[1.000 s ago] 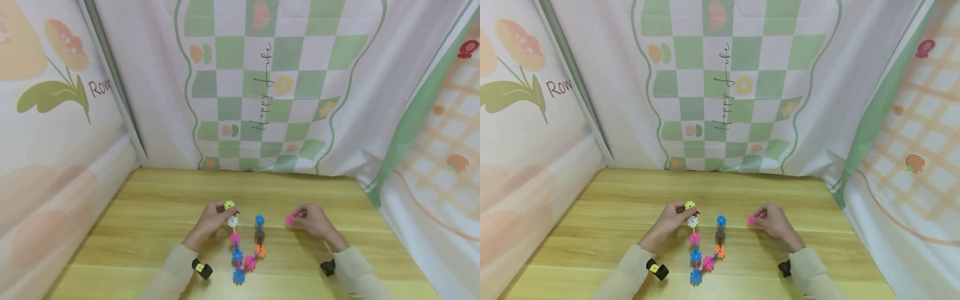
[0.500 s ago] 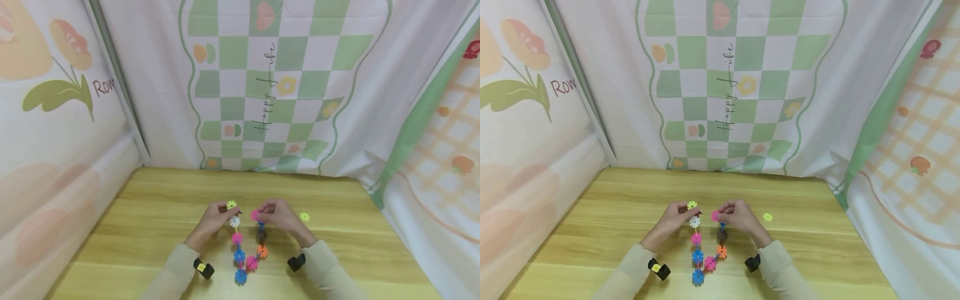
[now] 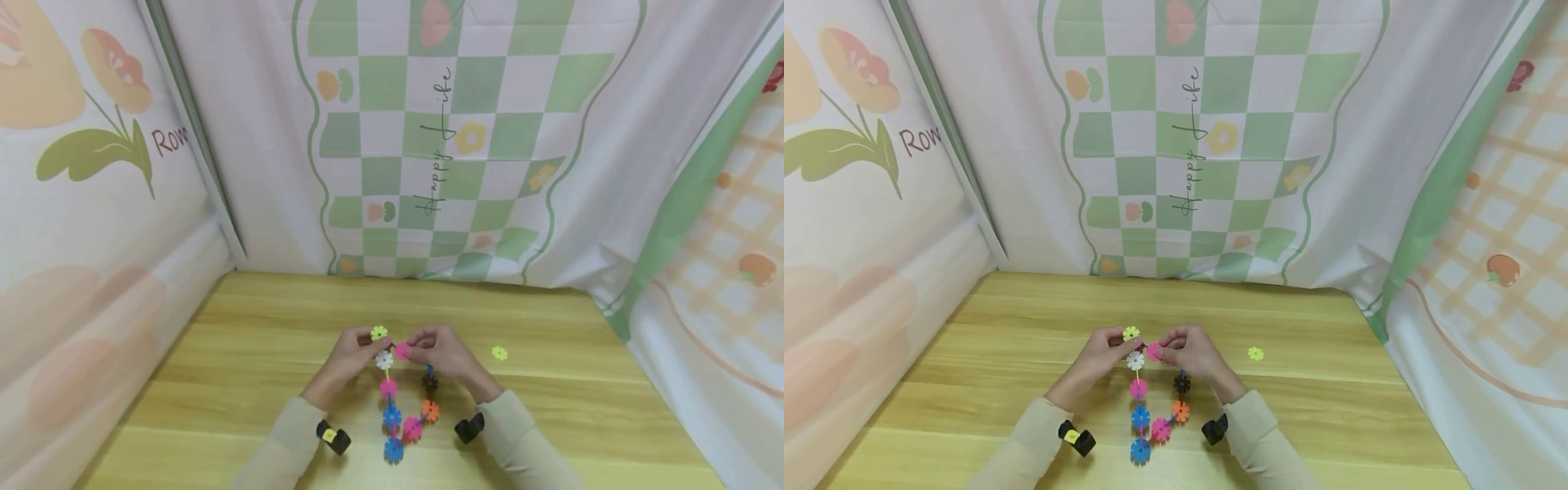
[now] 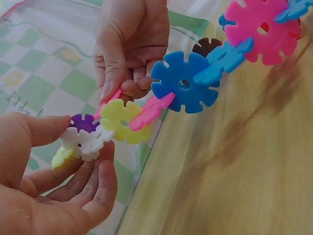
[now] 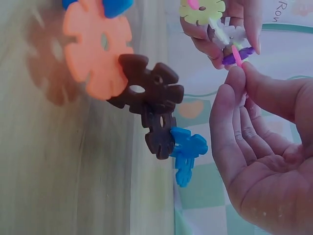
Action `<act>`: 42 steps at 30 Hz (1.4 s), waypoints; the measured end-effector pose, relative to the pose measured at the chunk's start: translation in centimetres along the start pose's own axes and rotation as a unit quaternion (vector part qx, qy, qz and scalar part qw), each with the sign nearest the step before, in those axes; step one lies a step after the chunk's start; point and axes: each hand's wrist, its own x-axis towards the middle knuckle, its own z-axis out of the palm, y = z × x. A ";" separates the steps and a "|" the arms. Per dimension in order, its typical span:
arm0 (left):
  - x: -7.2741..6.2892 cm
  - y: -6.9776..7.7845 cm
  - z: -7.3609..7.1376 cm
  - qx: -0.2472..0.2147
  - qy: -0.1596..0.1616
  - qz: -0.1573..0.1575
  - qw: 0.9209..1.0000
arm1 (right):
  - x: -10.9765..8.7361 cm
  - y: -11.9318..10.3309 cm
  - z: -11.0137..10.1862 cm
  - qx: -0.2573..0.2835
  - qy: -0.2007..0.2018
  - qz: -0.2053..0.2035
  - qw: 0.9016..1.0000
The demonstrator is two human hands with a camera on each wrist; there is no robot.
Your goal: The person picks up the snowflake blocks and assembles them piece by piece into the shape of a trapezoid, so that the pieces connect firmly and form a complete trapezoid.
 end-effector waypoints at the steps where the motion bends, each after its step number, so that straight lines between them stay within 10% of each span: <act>1: 0.0 0.0 0.0 0.000 -0.001 0.000 1.000 | 0.0 -0.1 0.0 0.001 0.000 0.001 1.000; 17: -0.2 0.4 -0.8 -0.054 -0.056 0.001 0.997 | -0.4 -0.8 0.2 -0.028 0.020 -0.012 0.999; 34: 0.0 0.2 -0.3 -0.029 -0.016 0.018 0.999 | -0.8 -2.2 2.1 -0.078 0.111 -0.061 0.989; 42: 0.0 0.4 -1.1 -0.053 -0.033 0.020 0.998 | -0.5 -1.4 -1.7 -0.123 0.061 -0.037 0.990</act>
